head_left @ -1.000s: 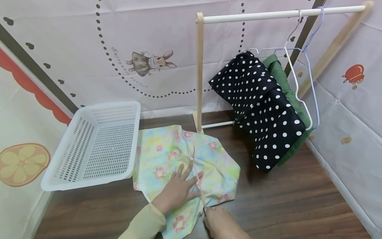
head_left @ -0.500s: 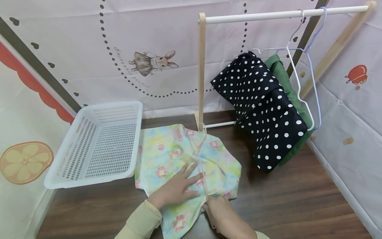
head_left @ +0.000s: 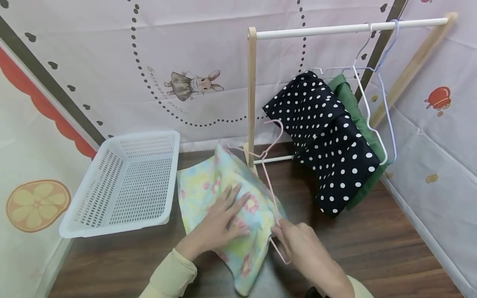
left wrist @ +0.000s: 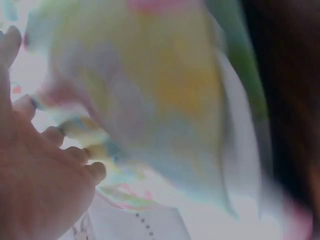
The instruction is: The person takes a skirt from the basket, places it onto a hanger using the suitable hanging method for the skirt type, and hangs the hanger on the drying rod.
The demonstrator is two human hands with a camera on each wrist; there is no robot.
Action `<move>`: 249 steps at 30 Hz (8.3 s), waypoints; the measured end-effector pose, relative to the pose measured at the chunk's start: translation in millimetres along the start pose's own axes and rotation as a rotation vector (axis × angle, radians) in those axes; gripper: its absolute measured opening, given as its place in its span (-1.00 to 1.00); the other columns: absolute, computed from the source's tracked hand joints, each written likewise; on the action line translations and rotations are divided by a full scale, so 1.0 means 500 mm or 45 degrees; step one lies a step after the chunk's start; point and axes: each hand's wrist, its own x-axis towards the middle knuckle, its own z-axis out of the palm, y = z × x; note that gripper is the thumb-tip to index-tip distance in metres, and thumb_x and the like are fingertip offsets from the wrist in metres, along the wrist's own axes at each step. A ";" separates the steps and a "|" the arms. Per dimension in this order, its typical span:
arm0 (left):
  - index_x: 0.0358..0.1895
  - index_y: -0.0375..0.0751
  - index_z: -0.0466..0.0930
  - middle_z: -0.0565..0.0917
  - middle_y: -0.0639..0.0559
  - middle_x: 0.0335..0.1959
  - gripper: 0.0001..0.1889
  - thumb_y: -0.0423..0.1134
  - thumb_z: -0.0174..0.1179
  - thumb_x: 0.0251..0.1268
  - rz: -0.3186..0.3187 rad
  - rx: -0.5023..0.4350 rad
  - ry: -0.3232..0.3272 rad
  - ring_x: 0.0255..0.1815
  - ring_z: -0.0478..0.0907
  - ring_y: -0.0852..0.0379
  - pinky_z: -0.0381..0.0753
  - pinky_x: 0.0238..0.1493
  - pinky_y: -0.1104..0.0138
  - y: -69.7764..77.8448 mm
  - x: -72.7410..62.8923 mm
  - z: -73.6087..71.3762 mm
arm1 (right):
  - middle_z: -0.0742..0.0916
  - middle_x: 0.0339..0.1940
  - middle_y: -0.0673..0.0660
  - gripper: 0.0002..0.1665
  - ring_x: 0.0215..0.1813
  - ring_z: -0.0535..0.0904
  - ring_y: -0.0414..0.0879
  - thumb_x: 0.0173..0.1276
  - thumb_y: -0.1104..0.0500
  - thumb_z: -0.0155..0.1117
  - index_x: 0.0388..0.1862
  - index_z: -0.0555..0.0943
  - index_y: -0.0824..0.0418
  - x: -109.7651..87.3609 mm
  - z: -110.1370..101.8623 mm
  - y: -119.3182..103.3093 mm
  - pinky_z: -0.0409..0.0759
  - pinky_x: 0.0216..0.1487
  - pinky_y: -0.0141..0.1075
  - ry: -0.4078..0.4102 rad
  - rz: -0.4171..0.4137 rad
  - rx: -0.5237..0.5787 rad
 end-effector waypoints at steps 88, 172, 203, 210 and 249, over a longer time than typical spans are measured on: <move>0.38 -0.13 0.34 0.75 -0.08 -0.24 -0.45 -0.47 0.15 0.35 -0.184 -1.305 0.715 -0.36 0.70 0.10 0.69 -0.36 0.31 -0.080 -0.002 -0.328 | 0.65 -0.45 -0.18 -0.85 -0.68 0.31 -0.49 0.47 0.20 0.12 -0.15 0.65 0.06 0.049 -0.269 0.150 0.34 -0.69 -0.59 0.312 -0.715 -0.001; -0.49 -0.16 0.43 0.70 0.02 -0.49 -0.72 -0.31 0.03 0.49 -0.109 -0.493 0.462 -0.60 0.31 0.14 0.22 -0.65 0.35 -0.045 0.024 -0.298 | 0.27 -0.68 -0.28 -0.44 -0.63 0.12 -0.43 0.03 0.55 0.27 -0.67 0.28 -0.06 0.056 -0.239 0.184 0.09 -0.70 -0.49 0.347 -0.527 0.082; -0.43 -0.22 0.67 0.47 0.08 -0.68 -0.76 -0.39 0.06 0.41 -0.176 -0.297 0.522 -0.81 0.07 0.32 0.07 -0.83 0.42 -0.059 0.045 -0.287 | 0.33 -0.66 -0.15 -0.51 -0.64 0.20 -0.34 0.03 0.52 0.45 -0.52 0.43 -0.01 0.020 -0.256 0.168 0.18 -0.67 -0.46 0.376 -0.490 0.179; -0.58 -0.25 0.51 0.22 0.13 -0.80 -0.65 -0.28 0.07 0.47 -0.210 -0.388 0.483 -0.81 0.02 0.36 0.02 -0.81 0.45 -0.059 0.051 -0.292 | 0.62 -0.45 -0.02 -0.69 -0.44 0.45 -0.29 0.35 0.56 0.07 -0.30 0.64 0.23 0.018 -0.257 0.164 0.42 -0.42 -0.51 0.435 -0.616 0.276; 0.03 -0.13 0.55 0.68 0.00 -0.35 -0.78 -0.16 0.12 0.45 -0.346 -0.317 0.619 -0.40 0.61 0.14 0.56 -0.42 0.39 -0.103 0.011 -0.290 | 0.54 -0.49 -0.28 -0.62 -0.52 0.37 -0.49 0.54 0.33 -0.03 -0.43 0.61 0.03 -0.088 -0.357 0.151 0.28 -0.46 -0.77 1.231 -0.268 0.295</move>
